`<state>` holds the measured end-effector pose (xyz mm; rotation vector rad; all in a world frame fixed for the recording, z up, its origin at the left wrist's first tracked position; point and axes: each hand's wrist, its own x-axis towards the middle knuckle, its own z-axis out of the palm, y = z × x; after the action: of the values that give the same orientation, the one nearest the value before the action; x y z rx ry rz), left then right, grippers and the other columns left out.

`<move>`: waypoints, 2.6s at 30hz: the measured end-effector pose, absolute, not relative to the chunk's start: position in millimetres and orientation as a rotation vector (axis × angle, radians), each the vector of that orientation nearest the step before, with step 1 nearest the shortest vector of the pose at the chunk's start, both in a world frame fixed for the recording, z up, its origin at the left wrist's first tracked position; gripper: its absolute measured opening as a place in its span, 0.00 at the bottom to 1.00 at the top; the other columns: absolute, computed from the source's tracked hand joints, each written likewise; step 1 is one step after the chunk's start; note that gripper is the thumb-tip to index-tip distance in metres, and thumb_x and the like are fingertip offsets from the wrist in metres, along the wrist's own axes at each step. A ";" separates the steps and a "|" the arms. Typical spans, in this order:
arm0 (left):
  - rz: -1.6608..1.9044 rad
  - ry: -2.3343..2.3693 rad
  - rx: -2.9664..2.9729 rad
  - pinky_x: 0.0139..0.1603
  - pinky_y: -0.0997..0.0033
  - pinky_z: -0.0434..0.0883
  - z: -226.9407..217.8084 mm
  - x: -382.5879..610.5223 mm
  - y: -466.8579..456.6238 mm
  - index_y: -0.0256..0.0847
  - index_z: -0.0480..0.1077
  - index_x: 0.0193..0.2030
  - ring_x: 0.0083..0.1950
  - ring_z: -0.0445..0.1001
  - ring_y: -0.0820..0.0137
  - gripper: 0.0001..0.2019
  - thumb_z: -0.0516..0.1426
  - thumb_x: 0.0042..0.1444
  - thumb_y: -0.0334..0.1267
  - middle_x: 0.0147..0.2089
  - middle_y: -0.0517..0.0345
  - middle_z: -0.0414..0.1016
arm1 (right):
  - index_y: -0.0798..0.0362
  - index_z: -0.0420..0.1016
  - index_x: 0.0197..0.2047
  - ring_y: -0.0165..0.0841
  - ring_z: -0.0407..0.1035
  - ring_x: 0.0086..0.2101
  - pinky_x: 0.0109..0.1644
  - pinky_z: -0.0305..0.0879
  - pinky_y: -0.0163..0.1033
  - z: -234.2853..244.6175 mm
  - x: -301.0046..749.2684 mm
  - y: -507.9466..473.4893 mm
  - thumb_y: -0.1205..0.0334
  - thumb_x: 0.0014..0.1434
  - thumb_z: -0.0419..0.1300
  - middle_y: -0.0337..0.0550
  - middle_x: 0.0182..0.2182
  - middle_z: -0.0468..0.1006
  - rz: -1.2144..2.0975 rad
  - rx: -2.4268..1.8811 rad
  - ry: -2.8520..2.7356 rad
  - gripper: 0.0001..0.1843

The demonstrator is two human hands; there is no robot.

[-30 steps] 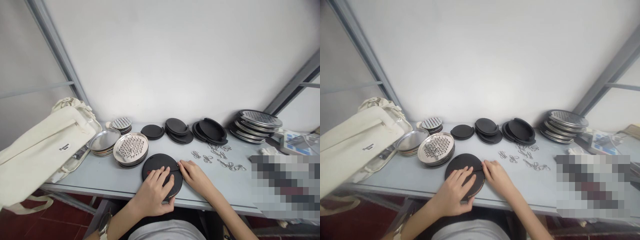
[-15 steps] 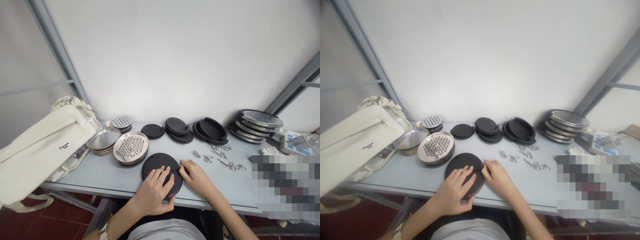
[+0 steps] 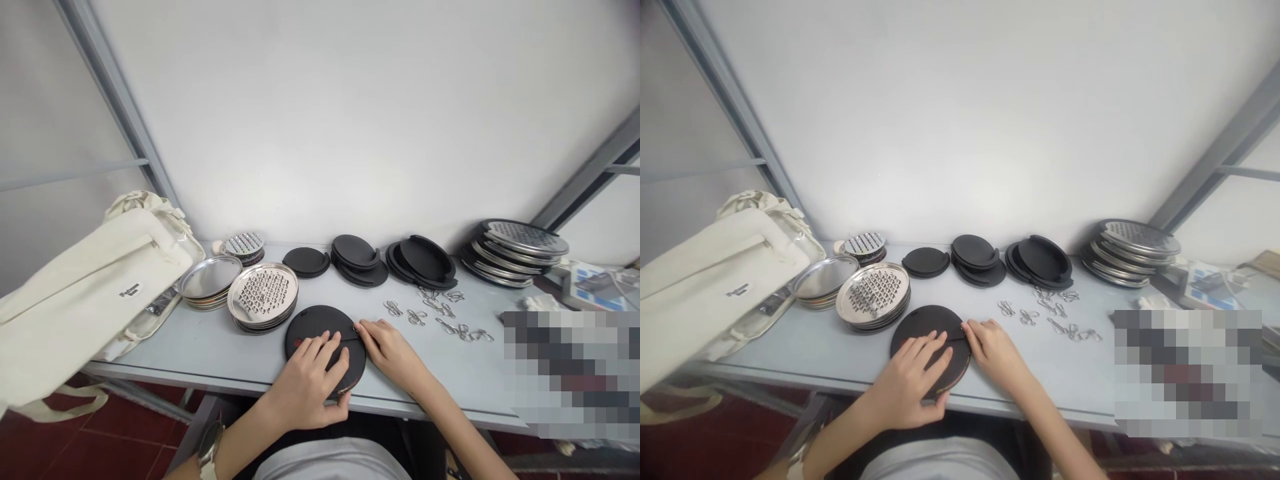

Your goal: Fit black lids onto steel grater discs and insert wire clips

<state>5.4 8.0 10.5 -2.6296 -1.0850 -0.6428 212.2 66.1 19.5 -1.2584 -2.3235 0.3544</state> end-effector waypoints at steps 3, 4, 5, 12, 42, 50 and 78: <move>-0.644 -1.082 -2.628 0.56 0.54 0.64 11.2 5.4 7.8 0.34 0.64 0.59 0.60 0.64 0.50 0.26 0.53 0.55 0.44 0.62 0.40 0.63 | 0.51 0.65 0.29 0.37 0.68 0.29 0.38 0.60 0.40 19.3 212.4 66.4 0.61 0.71 0.41 0.41 0.24 0.73 0.366 -1.265 -2.322 0.20; -0.645 -1.080 -2.629 0.56 0.54 0.64 11.4 5.4 7.6 0.34 0.64 0.59 0.61 0.64 0.50 0.26 0.53 0.54 0.44 0.62 0.40 0.63 | 0.51 0.65 0.29 0.37 0.68 0.29 0.38 0.60 0.40 19.1 212.4 66.5 0.61 0.71 0.41 0.42 0.24 0.73 0.367 -1.269 -2.319 0.20; -0.645 -1.079 -2.628 0.56 0.54 0.64 11.6 5.4 7.5 0.34 0.64 0.59 0.61 0.63 0.50 0.26 0.53 0.54 0.44 0.62 0.40 0.63 | 0.51 0.65 0.29 0.37 0.68 0.29 0.38 0.60 0.40 18.8 212.4 66.6 0.61 0.71 0.41 0.42 0.24 0.73 0.367 -1.273 -2.316 0.20; -0.649 -1.083 -2.633 0.57 0.55 0.64 11.5 5.3 7.5 0.34 0.64 0.59 0.61 0.63 0.51 0.26 0.54 0.54 0.43 0.62 0.40 0.63 | 0.51 0.65 0.28 0.36 0.67 0.29 0.37 0.60 0.39 17.2 212.2 66.8 0.61 0.70 0.42 0.41 0.23 0.72 0.357 -1.289 -2.303 0.20; -0.654 -1.072 -2.620 0.58 0.56 0.62 9.4 5.1 8.7 0.34 0.64 0.59 0.61 0.63 0.51 0.26 0.53 0.55 0.44 0.63 0.40 0.63 | 0.49 0.56 0.32 0.36 0.63 0.25 0.30 0.54 0.37 15.3 211.3 66.1 0.62 0.69 0.41 0.37 0.22 0.64 0.335 -1.313 -2.300 0.12; -0.594 -1.023 -2.575 0.57 0.56 0.62 9.1 5.2 9.8 0.34 0.65 0.58 0.60 0.64 0.52 0.25 0.52 0.56 0.44 0.62 0.41 0.64 | 0.49 0.56 0.31 0.35 0.63 0.25 0.31 0.55 0.37 16.9 215.3 68.9 0.62 0.69 0.41 0.38 0.24 0.66 0.413 -1.280 -2.325 0.13; -0.564 -1.092 -2.531 0.51 0.55 0.65 9.0 8.9 7.4 0.43 0.67 0.54 0.56 0.66 0.51 0.20 0.56 0.53 0.43 0.60 0.42 0.65 | 0.49 0.57 0.29 0.33 0.62 0.24 0.30 0.56 0.36 31.0 220.4 69.3 0.63 0.68 0.43 0.36 0.21 0.64 0.514 -1.231 -2.410 0.14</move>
<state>8.9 7.4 9.0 -2.5310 -1.0917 -0.5639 220.4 69.3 31.0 -1.2314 -2.4098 0.5136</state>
